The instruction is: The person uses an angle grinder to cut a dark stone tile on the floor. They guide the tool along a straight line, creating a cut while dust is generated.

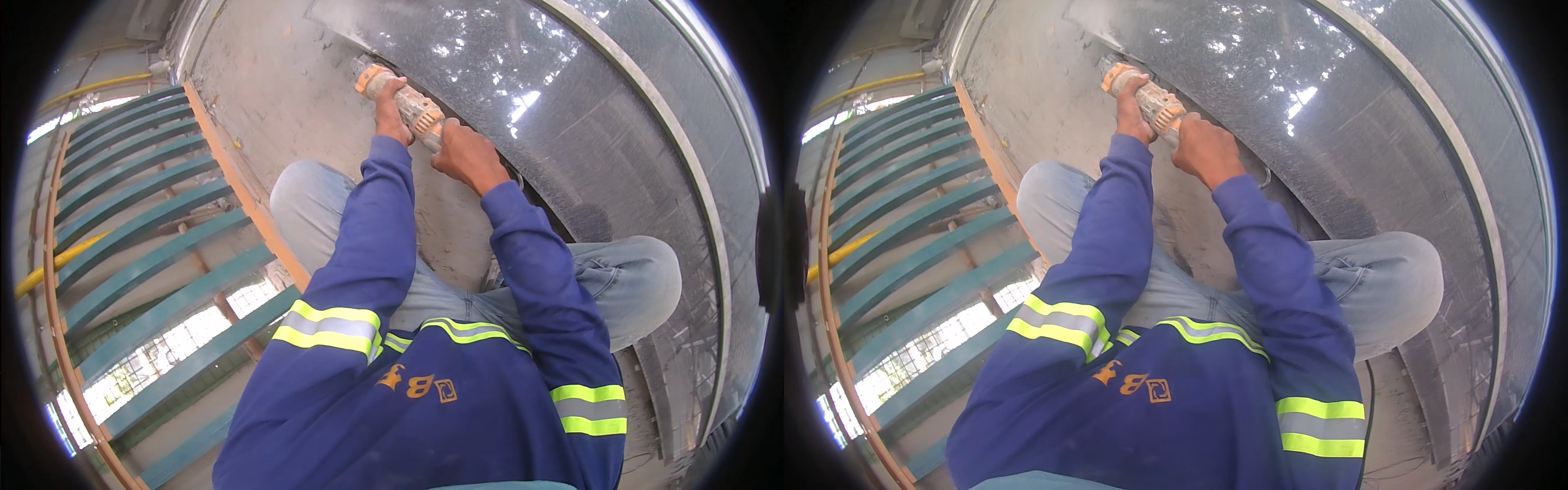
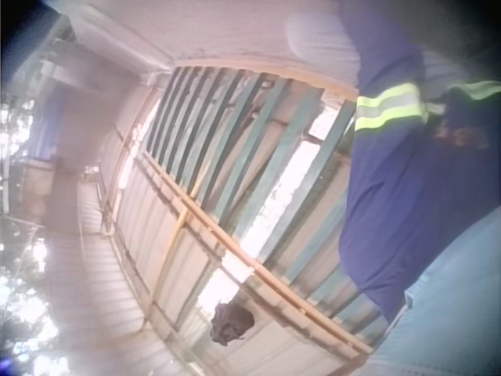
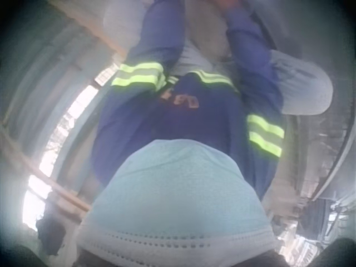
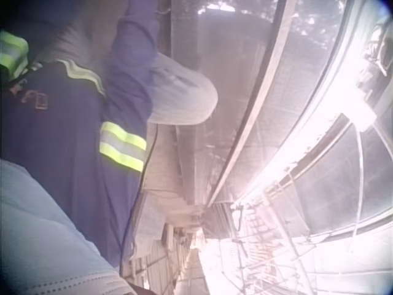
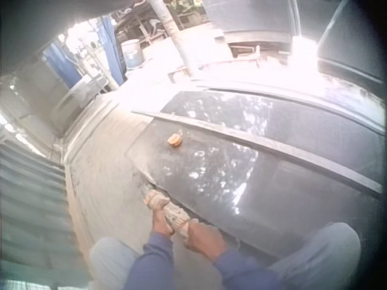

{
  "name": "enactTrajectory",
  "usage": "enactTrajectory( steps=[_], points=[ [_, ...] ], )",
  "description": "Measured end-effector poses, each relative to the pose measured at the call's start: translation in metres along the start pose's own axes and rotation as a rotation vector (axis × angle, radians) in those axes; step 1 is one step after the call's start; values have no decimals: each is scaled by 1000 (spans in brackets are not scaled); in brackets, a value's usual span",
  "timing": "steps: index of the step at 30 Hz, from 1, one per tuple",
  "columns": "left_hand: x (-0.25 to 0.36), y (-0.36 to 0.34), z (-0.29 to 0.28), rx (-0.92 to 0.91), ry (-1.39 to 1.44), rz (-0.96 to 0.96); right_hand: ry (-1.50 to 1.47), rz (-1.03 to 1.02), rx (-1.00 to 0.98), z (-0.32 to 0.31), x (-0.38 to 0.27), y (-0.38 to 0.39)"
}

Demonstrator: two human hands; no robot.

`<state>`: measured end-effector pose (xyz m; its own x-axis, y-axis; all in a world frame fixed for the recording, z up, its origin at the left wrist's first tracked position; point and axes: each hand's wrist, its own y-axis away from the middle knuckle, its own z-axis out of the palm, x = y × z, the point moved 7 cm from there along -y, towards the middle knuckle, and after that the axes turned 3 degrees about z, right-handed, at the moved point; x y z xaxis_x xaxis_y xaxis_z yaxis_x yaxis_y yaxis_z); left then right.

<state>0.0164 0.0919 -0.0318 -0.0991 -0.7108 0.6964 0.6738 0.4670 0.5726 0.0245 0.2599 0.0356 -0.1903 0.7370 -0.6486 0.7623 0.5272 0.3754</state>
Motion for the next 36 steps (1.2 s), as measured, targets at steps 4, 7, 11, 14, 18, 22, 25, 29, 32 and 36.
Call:
enactTrajectory(
  steps=[4,7,11,14,18,22,25,29,32,36],
  points=[
    [1,-1,1,12,-15,6,-15,-17,11,2,1,-3],
    [1,-3,1,7,-20,23,-18,-17,12,3,1,-5],
    [1,-11,-3,9,-17,11,-22,2,-11,7,3,-12],
    [1,-13,-4,5,-16,15,-12,22,-22,9,4,-15],
    [1,-8,-2,-8,-8,10,-11,30,-43,3,-1,-6],
    [1,6,7,-8,21,34,-7,31,-38,0,2,0],
    [2,13,11,15,14,35,-15,19,-31,1,5,1],
    [2,11,5,17,-1,31,-13,5,-30,2,4,3],
    [4,12,9,9,-6,35,-14,6,-31,0,2,1],
    [3,11,8,19,0,37,-15,17,-30,0,3,0]
  ],
)
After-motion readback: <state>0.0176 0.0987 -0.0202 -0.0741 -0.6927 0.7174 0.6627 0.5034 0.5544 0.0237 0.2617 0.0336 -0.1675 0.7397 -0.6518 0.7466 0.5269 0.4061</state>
